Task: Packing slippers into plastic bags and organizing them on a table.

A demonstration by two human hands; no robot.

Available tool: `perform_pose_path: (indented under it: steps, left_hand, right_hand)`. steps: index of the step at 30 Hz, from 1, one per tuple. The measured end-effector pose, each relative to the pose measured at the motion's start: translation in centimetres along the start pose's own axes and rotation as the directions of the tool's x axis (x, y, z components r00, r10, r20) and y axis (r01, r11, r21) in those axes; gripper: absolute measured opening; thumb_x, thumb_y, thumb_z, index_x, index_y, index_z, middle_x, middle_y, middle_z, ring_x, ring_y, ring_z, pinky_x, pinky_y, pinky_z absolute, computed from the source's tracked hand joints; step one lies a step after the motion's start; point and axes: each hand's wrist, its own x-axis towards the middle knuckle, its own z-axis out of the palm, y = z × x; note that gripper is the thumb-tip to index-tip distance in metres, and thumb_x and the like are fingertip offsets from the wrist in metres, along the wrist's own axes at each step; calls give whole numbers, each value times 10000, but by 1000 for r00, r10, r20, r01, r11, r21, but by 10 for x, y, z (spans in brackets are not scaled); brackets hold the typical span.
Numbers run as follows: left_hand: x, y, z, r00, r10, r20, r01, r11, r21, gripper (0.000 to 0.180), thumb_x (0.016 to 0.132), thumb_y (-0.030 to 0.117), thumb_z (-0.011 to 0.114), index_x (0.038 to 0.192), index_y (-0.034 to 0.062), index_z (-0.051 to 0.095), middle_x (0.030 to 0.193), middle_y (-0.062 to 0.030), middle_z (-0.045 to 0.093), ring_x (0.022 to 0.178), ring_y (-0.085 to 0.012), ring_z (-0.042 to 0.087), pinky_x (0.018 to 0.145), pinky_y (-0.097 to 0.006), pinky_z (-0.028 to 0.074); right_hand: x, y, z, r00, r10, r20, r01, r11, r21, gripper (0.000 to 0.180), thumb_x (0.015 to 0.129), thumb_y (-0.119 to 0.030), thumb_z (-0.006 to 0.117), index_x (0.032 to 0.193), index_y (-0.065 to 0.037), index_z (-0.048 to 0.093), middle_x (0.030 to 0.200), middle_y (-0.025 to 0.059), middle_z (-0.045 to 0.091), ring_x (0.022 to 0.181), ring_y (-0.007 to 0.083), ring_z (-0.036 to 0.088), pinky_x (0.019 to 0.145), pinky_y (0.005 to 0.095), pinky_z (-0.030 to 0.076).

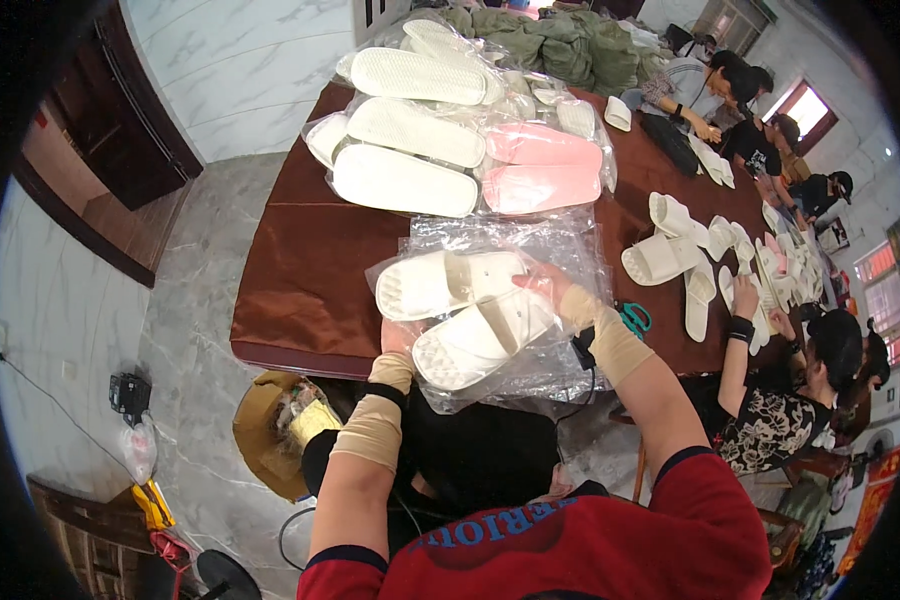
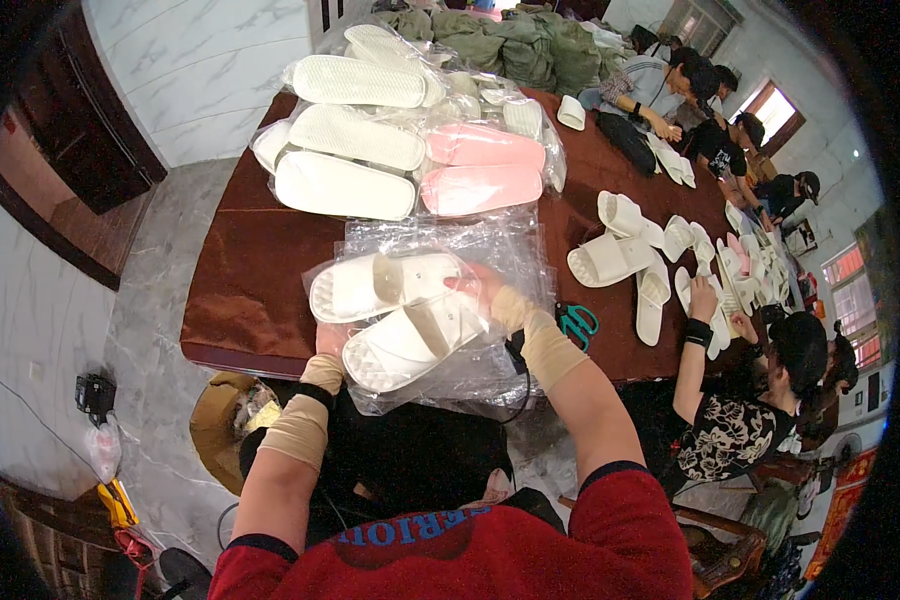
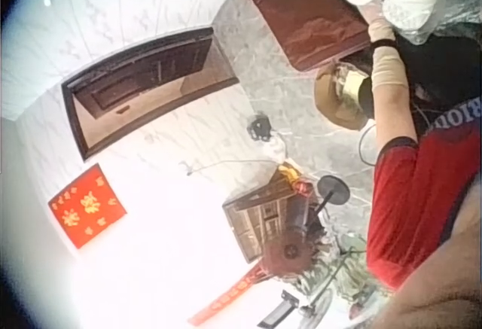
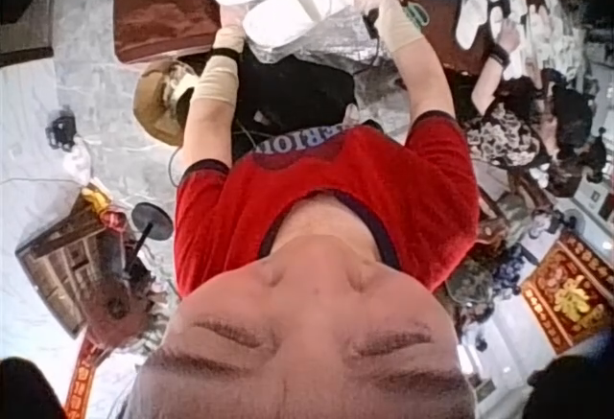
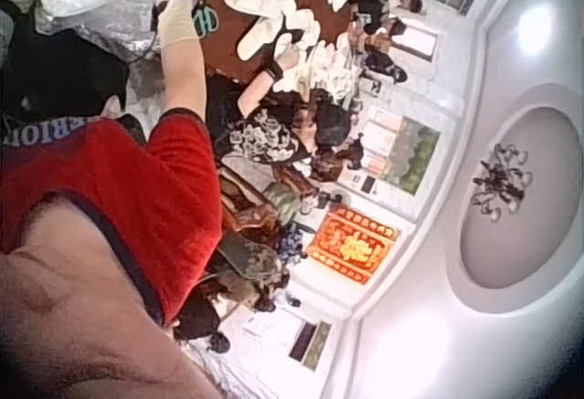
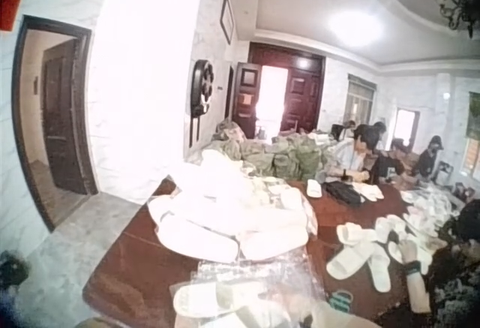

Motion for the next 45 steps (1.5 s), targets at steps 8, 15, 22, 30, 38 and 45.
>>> perform_pose_path:
  steps: [8, 15, 22, 30, 38, 45]
  left_hand:
    - [7, 6, -13, 990, 63, -122, -40, 981, 188, 445, 868, 274, 493, 1278, 103, 480, 1408, -99, 384, 1325, -276, 314, 1080, -475, 238]
    - [18, 5, -48, 963, -99, -252, -10, 917, -398, 403, 912, 184, 476, 1308, 113, 455, 1447, -85, 320, 1359, -293, 251, 1082, -498, 224]
    - [-4, 28, -33, 988, 142, 68, -155, 955, 251, 484, 923, 310, 470, 1383, 193, 374, 1491, -50, 252, 1384, -287, 195, 1088, -512, 208]
    - [-7, 10, -31, 994, 102, -43, -88, 964, 252, 505, 897, 327, 496, 1371, 184, 393, 1471, -55, 296, 1369, -287, 231, 1090, -451, 228]
    - [8, 25, -19, 993, 114, -3, -111, 970, 217, 491, 915, 320, 475, 1375, 173, 385, 1487, -69, 260, 1378, -300, 203, 1093, -453, 217]
    - [6, 21, -28, 994, 109, -23, -100, 964, 248, 507, 901, 342, 490, 1370, 179, 390, 1476, -72, 285, 1365, -291, 237, 1089, -453, 232]
  right_hand:
    - [-53, -7, -23, 915, -136, -380, 100, 988, -115, 462, 823, -188, 688, 1203, 12, 516, 1088, 79, 605, 968, 170, 562, 824, 302, 459]
    - [-61, 37, -7, 711, -211, -670, 22, 960, -278, 339, 801, -243, 703, 1023, -4, 612, 933, 70, 645, 850, 163, 583, 775, 319, 459]
    - [-58, 63, -61, 752, -234, -616, 75, 959, -273, 381, 760, -307, 724, 970, -9, 611, 847, 123, 652, 756, 191, 595, 696, 325, 469]
    - [-168, 0, -207, 358, -439, -824, -275, 794, -542, 433, 699, -359, 729, 909, -3, 601, 764, 141, 617, 688, 247, 583, 653, 351, 465]
    - [-222, -50, -390, 46, -239, -970, -36, 970, -241, 563, 743, -397, 708, 1124, -10, 560, 896, 183, 656, 793, 330, 630, 701, 407, 474]
    - [-42, -77, -284, 179, -713, -678, -456, 550, -699, 533, 733, -277, 704, 1134, 34, 543, 1090, 214, 588, 1048, 353, 546, 922, 403, 422]
